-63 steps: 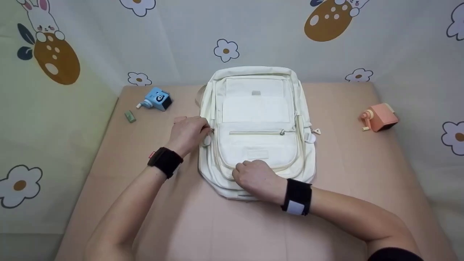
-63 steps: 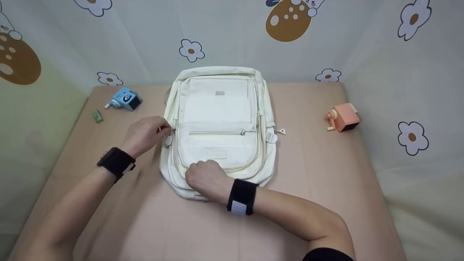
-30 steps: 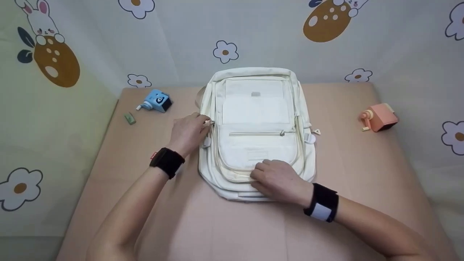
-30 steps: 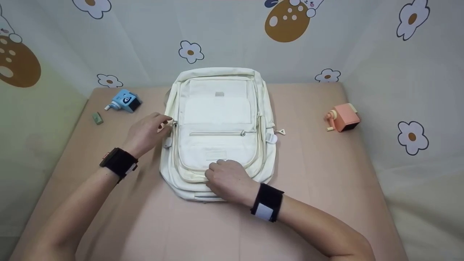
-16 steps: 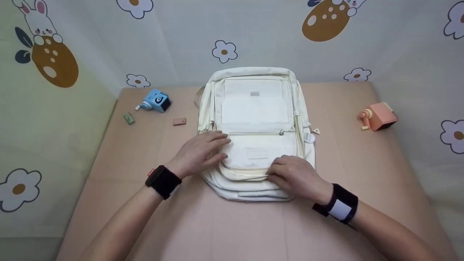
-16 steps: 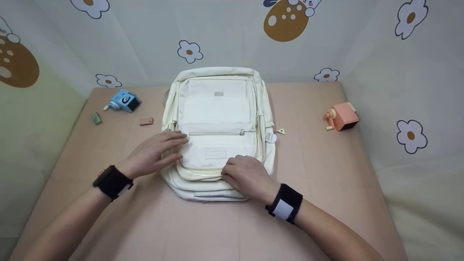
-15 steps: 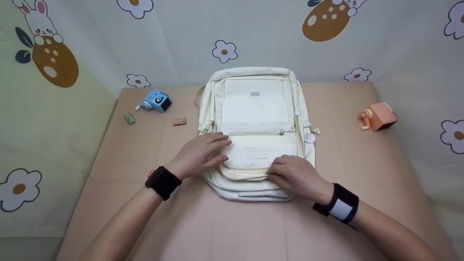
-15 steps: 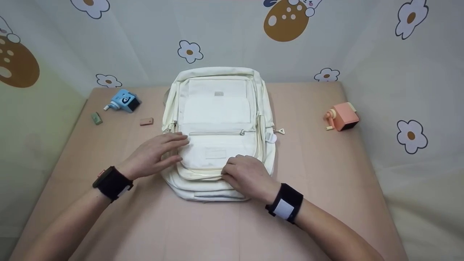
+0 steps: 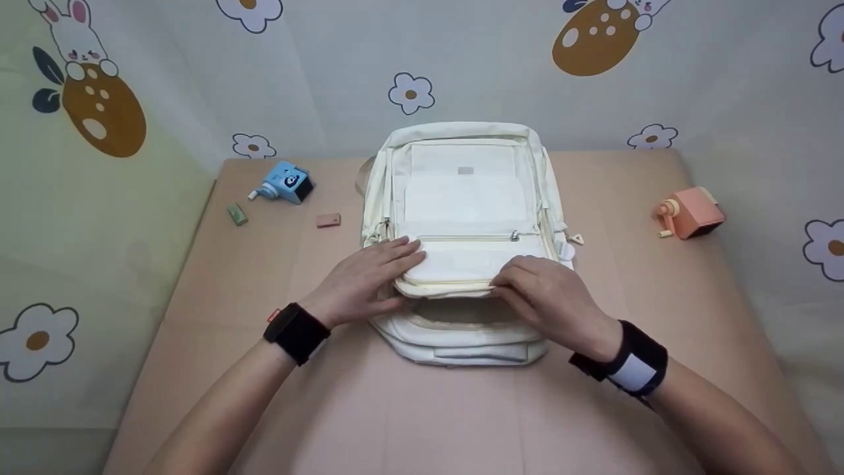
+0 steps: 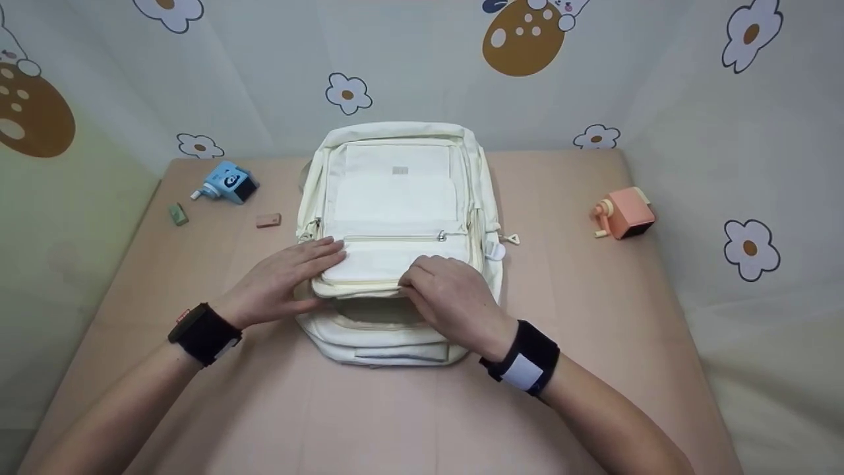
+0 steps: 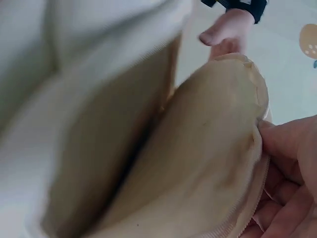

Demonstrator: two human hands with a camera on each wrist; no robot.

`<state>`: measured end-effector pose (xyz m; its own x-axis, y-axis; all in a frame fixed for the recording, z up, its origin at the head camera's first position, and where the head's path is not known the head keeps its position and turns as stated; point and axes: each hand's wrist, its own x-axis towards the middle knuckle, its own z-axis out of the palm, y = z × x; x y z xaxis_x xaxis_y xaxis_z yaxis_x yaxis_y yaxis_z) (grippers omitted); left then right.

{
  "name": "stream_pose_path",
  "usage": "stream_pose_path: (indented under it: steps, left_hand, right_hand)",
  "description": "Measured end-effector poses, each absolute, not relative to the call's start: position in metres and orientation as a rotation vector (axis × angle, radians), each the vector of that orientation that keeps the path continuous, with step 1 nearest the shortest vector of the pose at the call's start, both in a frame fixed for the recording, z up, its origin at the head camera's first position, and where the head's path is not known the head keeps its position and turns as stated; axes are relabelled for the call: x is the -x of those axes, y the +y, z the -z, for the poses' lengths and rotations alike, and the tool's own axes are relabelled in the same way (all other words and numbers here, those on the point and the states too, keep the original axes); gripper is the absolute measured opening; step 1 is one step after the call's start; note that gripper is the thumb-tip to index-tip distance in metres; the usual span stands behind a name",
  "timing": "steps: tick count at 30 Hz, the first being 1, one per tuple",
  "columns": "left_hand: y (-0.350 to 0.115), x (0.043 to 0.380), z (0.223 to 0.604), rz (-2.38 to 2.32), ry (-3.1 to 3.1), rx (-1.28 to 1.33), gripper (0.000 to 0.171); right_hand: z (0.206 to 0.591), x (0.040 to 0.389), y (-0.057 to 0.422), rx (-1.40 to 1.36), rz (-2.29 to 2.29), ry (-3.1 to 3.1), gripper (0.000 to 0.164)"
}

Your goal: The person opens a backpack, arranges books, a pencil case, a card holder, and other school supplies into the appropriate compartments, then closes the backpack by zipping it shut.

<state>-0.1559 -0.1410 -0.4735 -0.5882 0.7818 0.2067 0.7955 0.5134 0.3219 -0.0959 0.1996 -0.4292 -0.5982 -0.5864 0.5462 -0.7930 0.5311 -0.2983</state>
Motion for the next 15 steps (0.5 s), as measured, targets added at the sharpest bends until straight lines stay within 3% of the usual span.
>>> stream_pose_path:
  steps: [7, 15]
  left_hand:
    - [-0.125, 0.169, 0.454, 0.690, -2.617, 1.309, 0.070]
    - [-0.110, 0.179, 0.436, 0.931, -2.663, 1.051, 0.040]
  right_hand:
    - [0.401, 0.106, 0.202, -1.056, -0.785, -2.344, 0.009]
    - [0.391, 0.118, 0.205, -0.990, -0.892, -2.310, 0.009]
